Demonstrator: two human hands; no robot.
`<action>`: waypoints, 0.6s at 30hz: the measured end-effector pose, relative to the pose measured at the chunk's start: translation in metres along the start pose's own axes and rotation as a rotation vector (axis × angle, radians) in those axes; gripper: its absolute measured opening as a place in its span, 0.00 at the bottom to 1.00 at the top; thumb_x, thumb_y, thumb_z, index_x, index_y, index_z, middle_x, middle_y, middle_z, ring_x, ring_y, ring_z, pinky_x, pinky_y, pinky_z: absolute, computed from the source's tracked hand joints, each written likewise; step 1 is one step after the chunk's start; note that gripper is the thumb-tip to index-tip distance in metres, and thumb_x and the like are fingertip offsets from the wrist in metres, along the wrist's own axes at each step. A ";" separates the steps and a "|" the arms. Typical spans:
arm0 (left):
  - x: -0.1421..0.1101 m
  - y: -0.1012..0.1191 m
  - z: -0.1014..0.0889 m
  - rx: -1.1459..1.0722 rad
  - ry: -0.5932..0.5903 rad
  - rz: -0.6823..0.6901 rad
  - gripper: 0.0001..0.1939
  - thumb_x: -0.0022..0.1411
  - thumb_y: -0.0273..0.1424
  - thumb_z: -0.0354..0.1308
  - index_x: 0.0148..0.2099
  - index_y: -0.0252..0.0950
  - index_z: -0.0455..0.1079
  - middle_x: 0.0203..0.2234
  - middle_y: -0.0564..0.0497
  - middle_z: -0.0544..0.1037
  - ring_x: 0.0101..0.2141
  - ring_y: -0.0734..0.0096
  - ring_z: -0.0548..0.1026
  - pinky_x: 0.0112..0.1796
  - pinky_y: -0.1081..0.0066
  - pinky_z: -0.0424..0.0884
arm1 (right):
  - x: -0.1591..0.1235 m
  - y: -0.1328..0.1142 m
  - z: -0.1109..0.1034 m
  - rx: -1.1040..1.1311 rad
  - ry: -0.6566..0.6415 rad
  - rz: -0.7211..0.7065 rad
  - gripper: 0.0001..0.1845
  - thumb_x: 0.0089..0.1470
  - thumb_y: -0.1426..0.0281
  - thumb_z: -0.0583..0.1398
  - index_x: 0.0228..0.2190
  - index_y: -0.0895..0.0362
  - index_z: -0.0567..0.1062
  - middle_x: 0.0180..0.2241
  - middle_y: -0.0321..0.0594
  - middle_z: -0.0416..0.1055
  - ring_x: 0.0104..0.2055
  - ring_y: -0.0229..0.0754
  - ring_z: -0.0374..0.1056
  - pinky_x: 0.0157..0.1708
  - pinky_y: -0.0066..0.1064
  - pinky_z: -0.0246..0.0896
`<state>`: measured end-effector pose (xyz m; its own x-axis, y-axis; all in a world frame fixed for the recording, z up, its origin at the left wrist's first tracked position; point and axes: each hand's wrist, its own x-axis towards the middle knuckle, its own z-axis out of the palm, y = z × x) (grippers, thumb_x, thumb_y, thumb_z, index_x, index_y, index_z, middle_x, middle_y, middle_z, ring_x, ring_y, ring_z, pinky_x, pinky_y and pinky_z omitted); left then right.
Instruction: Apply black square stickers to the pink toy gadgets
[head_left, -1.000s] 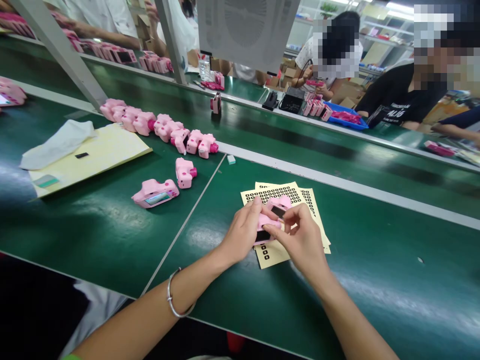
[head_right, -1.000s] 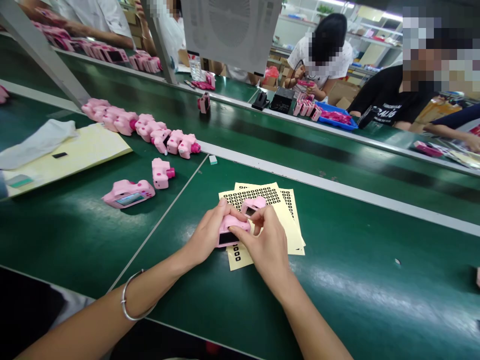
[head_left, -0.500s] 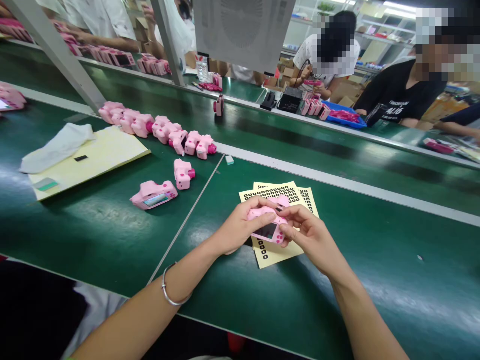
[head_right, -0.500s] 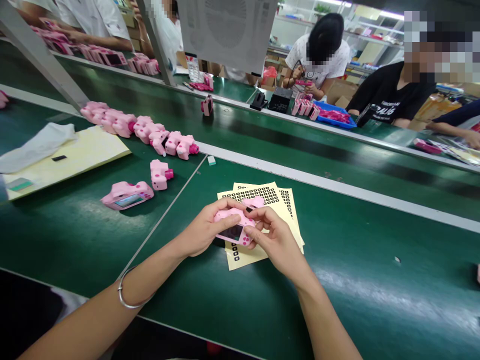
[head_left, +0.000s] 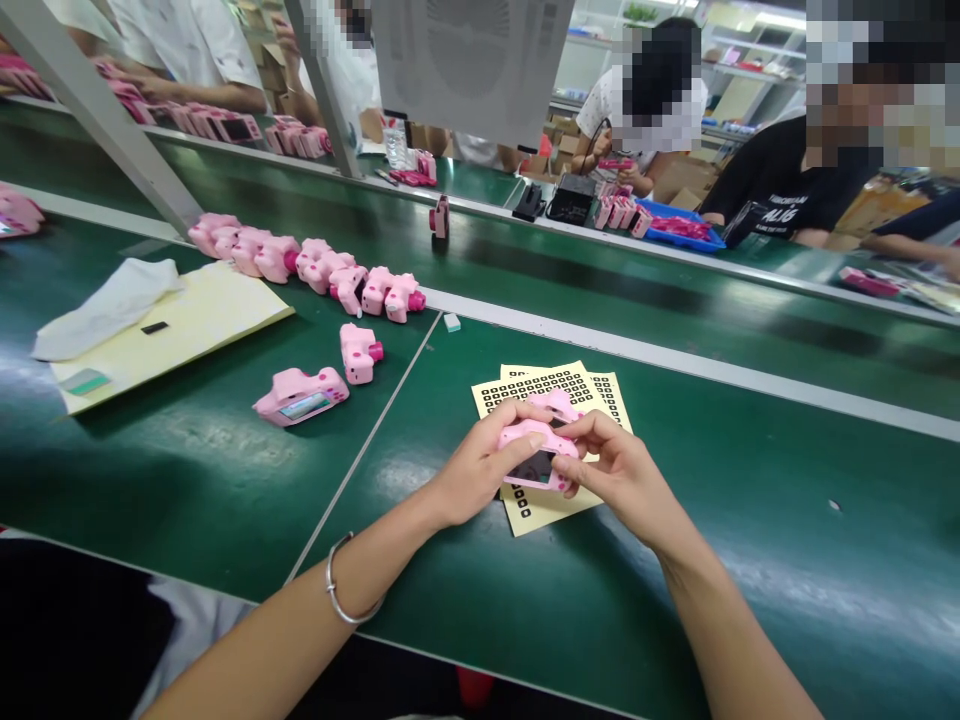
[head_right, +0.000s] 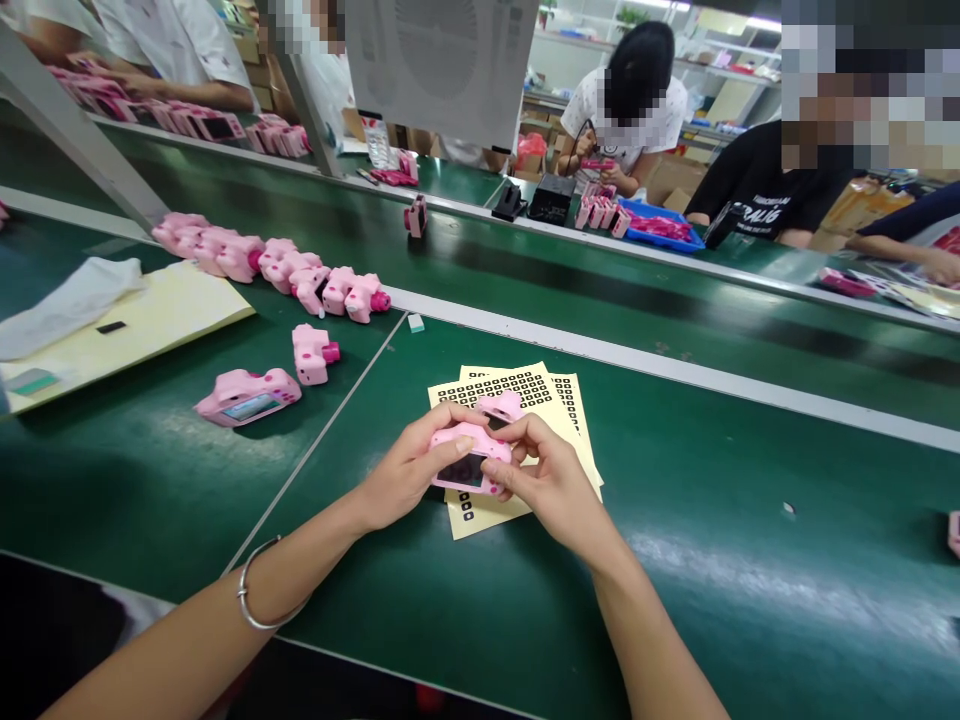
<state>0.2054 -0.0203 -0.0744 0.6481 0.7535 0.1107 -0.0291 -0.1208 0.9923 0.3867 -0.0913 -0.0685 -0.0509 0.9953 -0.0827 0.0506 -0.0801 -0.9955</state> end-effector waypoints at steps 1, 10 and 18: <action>0.000 0.000 0.000 0.003 -0.007 -0.001 0.13 0.65 0.37 0.53 0.49 0.38 0.68 0.47 0.50 0.72 0.47 0.71 0.69 0.50 0.72 0.62 | 0.000 0.000 0.000 0.011 0.002 -0.001 0.18 0.51 0.62 0.66 0.39 0.57 0.70 0.30 0.34 0.64 0.28 0.32 0.68 0.30 0.27 0.71; 0.000 -0.003 -0.003 0.038 -0.085 -0.018 0.16 0.67 0.42 0.47 0.50 0.39 0.65 0.43 0.49 0.70 0.46 0.69 0.68 0.50 0.69 0.63 | 0.001 0.001 -0.001 0.030 -0.010 0.020 0.18 0.50 0.61 0.66 0.38 0.57 0.70 0.30 0.34 0.65 0.29 0.32 0.68 0.29 0.25 0.70; 0.015 0.005 0.000 0.265 -0.060 -0.085 0.22 0.64 0.47 0.47 0.54 0.41 0.57 0.51 0.45 0.62 0.49 0.65 0.64 0.50 0.62 0.66 | -0.031 0.018 -0.095 -0.172 0.552 0.002 0.23 0.46 0.55 0.66 0.39 0.56 0.68 0.31 0.42 0.71 0.31 0.42 0.71 0.34 0.39 0.70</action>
<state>0.2146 -0.0095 -0.0683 0.6842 0.7291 0.0167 0.2216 -0.2297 0.9477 0.4835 -0.1184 -0.0796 0.4748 0.8801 -0.0019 0.2142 -0.1176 -0.9697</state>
